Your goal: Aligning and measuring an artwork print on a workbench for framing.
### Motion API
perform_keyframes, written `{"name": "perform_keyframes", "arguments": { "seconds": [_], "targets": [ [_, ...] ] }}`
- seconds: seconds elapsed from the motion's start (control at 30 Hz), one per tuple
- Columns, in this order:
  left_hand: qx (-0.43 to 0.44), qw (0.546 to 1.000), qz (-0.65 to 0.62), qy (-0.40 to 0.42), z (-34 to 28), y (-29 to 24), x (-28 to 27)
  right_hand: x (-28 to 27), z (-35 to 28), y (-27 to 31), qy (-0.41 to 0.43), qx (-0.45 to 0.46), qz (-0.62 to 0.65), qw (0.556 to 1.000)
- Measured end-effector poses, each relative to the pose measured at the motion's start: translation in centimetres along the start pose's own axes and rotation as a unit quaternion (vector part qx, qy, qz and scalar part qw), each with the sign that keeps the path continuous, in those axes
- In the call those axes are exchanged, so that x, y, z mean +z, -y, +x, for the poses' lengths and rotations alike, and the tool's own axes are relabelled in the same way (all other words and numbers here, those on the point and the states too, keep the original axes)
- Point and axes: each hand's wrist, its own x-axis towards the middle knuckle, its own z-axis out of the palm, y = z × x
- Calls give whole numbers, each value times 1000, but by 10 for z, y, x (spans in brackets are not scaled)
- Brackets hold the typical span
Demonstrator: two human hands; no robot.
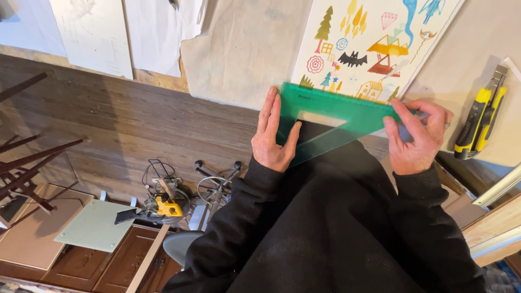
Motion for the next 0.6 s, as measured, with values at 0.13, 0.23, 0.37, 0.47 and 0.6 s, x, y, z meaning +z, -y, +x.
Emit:
{"name": "perform_keyframes", "arguments": {
  "seconds": [0.13,0.23,0.37,0.47,0.6],
  "targets": [
    [1,1000,-4,-3,0,1,1,2,-2,-3,-9,10,1,1000],
    [3,1000,-2,-1,1,0,-1,2,-1,0,-7,13,0,1000],
    [12,1000,-6,4,1,2,-1,1,2,3,-8,8,-6,1000],
    [11,1000,2,0,0,1,-1,0,4,4,-13,12,-2,1000],
    [6,1000,0,0,0,1,-1,2,6,0,-25,-1,16,1000]
  ]
}}
